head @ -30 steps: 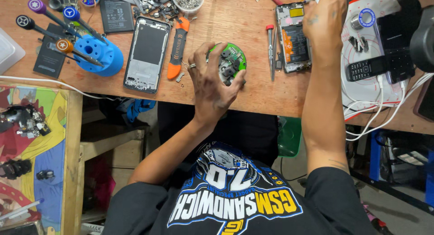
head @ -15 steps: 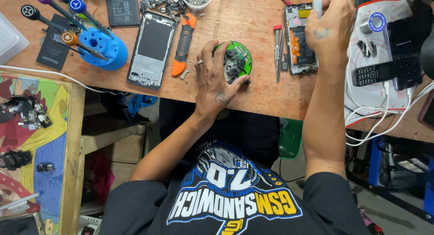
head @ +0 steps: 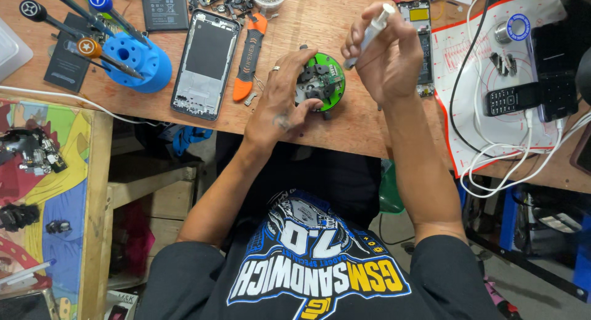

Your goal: The person disassembles a smartphone, removes a small circuit board, and secures it in a green circular holder. They apply flux and use a hot air rework station to heat the board while manipulating it with a white tool. The person then uses tweezers to adjust components on the board.

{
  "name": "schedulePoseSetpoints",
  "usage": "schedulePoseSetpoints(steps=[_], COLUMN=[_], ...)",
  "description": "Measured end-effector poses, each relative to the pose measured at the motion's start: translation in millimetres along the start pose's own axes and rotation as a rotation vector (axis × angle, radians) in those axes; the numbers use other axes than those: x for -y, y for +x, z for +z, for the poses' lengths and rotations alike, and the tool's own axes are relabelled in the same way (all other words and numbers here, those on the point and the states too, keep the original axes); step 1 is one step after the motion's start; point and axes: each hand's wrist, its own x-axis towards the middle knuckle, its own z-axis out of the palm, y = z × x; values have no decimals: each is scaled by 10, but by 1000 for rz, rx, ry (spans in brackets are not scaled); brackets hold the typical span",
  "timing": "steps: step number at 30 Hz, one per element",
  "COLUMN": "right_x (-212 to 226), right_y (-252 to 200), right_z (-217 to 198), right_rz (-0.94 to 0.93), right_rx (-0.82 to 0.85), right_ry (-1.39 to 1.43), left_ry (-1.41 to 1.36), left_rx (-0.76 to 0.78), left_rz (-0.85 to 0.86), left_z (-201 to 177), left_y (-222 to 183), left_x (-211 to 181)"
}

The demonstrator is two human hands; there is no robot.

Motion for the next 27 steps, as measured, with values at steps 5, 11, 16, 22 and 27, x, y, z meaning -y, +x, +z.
schedulePoseSetpoints(steps=[5, 11, 16, 22, 27], right_x=[-114, -160, -180, -181, -188], right_y=[18, 32, 35, 39, 40], right_z=[-4, -53, -74, -87, -76], right_rz=[-8, -13, 7, 13, 7], right_rx=[-43, -29, -44, -50, -50], right_ry=[-23, -79, -93, -90, -100], left_ry=[-25, 11, 41, 43, 20], left_rx=[23, -9, -18, -10, -13], left_rz=[-16, 9, 52, 34, 36], left_z=[-26, 16, 20, 22, 6], left_y=[-22, -28, -54, -63, -58], left_x=[26, 16, 36, 25, -1])
